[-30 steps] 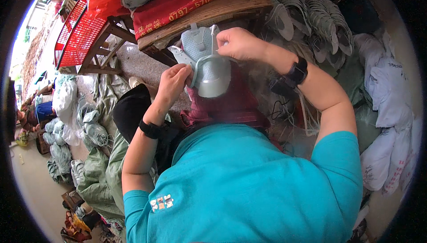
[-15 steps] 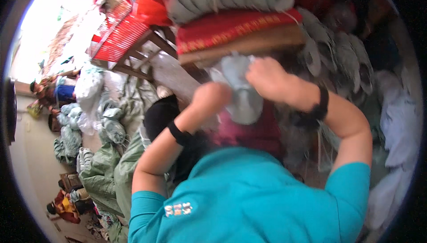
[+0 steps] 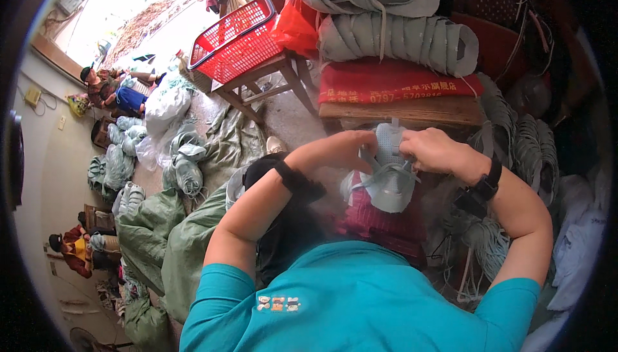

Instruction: The person threads a light green shoelace through the eyelets of a white sneaker, pulling the lace tight and adjusting the loops. The person then ties the laces into a knot and places the finished shoe onto a stack of other shoes.

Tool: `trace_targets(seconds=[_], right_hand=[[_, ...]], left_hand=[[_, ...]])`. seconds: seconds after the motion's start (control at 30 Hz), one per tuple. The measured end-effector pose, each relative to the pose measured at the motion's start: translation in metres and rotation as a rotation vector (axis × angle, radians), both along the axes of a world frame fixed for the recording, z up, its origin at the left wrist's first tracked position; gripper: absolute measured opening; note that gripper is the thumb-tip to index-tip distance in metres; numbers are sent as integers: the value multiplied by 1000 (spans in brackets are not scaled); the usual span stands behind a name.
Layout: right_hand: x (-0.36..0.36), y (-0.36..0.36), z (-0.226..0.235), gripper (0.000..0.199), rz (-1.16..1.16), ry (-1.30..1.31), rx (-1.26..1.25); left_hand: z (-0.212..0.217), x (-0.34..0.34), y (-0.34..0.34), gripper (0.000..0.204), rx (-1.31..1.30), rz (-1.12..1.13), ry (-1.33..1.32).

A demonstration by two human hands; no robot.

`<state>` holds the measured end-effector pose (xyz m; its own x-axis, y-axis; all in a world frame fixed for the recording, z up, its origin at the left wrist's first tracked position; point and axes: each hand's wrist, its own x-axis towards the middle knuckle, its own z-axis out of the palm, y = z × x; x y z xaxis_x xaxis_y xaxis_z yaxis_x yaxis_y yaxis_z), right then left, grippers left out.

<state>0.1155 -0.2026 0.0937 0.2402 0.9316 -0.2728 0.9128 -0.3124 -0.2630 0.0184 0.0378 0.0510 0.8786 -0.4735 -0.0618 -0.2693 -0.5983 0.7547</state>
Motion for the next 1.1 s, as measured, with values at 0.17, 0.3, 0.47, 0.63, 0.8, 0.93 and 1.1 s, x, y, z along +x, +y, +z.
trace_targets(seconds=[0.17, 0.3, 0.47, 0.63, 0.8, 0.93, 1.1], right_hand=[[-3, -3, -4, 22, -65, 11, 41], [-5, -9, -13, 18, -191, 194, 177], [6, -9, -50, 20, -377, 443, 289], [-14, 3, -58, 22, -720, 597, 468], [-23, 6, -54, 19, -758, 611, 531], [-29, -2, -53, 10, -543, 502, 593], [-36, -7, -49, 10, -476, 397, 612]], left_hand=[[-9, -8, -9, 31, 33, 78, -110], [-19, -19, -9, 20, -32, 174, -199], [-21, -18, -29, 27, 227, 291, -172], [-46, -25, -47, 28, -96, 643, -105], [-56, -26, -55, 28, -305, 779, -111], [-44, -26, -60, 31, -620, 853, 18], [24, -45, -74, 21, -783, 639, -188]])
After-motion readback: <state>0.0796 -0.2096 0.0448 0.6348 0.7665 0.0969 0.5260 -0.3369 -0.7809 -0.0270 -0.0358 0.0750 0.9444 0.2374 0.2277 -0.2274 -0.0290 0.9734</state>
